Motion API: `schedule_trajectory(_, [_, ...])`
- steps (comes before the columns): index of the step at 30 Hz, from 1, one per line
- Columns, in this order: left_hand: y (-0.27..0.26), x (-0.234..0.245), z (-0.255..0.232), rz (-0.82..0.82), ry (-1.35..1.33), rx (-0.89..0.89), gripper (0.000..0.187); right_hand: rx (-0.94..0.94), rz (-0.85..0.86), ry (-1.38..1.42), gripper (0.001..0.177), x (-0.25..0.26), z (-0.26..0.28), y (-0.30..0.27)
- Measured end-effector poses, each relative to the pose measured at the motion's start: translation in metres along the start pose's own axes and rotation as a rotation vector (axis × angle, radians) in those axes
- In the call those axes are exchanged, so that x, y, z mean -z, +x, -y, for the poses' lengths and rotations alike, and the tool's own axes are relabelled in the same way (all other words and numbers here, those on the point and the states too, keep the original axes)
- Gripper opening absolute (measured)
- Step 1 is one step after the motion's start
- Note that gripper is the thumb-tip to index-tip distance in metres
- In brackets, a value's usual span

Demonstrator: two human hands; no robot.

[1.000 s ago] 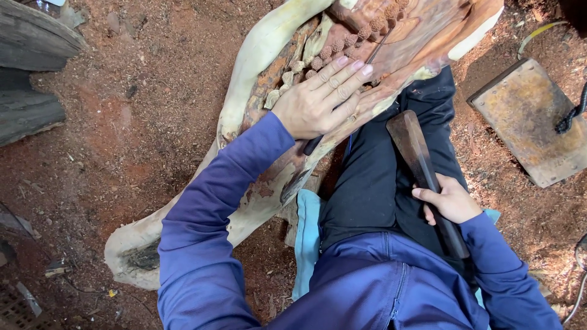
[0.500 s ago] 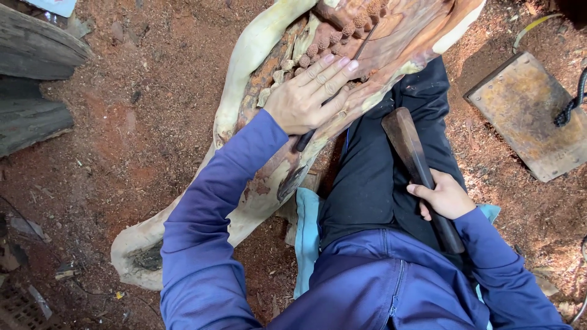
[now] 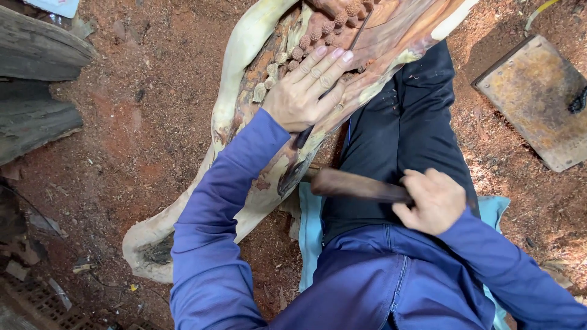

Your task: Carving intricate details into a large wooden sculpture using a chisel and a wooden mallet.

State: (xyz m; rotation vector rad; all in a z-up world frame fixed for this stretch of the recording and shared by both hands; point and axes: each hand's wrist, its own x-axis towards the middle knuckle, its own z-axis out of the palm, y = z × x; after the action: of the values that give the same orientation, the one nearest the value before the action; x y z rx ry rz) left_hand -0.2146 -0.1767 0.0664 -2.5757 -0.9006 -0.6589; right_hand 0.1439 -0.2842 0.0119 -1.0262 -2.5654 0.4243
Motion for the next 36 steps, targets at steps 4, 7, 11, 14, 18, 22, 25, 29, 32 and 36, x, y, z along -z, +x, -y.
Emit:
schedule_trajectory(4, [0.001, 0.000, 0.000, -0.013, 0.021, 0.001, 0.024, 0.220, 0.155, -0.048, 0.038, -0.014, 0.015, 0.034])
schedule_trajectory(7, [0.009, 0.001, -0.007, -0.048, 0.048, 0.031, 0.020, 0.113, 0.211, -0.170, 0.055, -0.054, 0.012, 0.038])
schedule_trajectory(11, [0.006, -0.005, -0.013, -0.023, 0.061, 0.035, 0.022, -0.048, 0.179, 0.065, 0.045, -0.053, 0.012, 0.040])
schedule_trajectory(14, [0.010, -0.004, -0.017, -0.014, 0.047, 0.051, 0.021, 0.107, 0.249, 0.022, 0.054, -0.052, 0.005, 0.033])
schedule_trajectory(18, [0.014, -0.004, -0.027, -0.006, 0.059, 0.109, 0.021, -0.053, 0.251, 0.217, 0.033, -0.047, -0.001, 0.029])
schedule_trajectory(22, [0.021, -0.004, -0.033, -0.004, 0.095, 0.137, 0.017, 0.191, 0.223, 0.115, 0.044, -0.039, -0.013, 0.026])
schedule_trajectory(25, [0.027, -0.002, -0.046, 0.065, 0.102, 0.181, 0.032, 0.114, 0.156, 0.210, 0.038, -0.035, -0.021, 0.022])
schedule_trajectory(29, [0.037, -0.008, -0.058, 0.032, 0.134, 0.246, 0.026, 0.160, 0.151, 0.257, 0.035, -0.024, -0.037, 0.022])
schedule_trajectory(32, [0.042, -0.008, -0.064, 0.054, 0.171, 0.274, 0.026, 0.056, 0.186, 0.228, 0.040, -0.021, -0.047, 0.020])
schedule_trajectory(36, [0.049, -0.007, -0.068, 0.041, 0.195, 0.302, 0.025, 0.140, 0.248, 0.216, 0.044, -0.023, -0.055, 0.014])
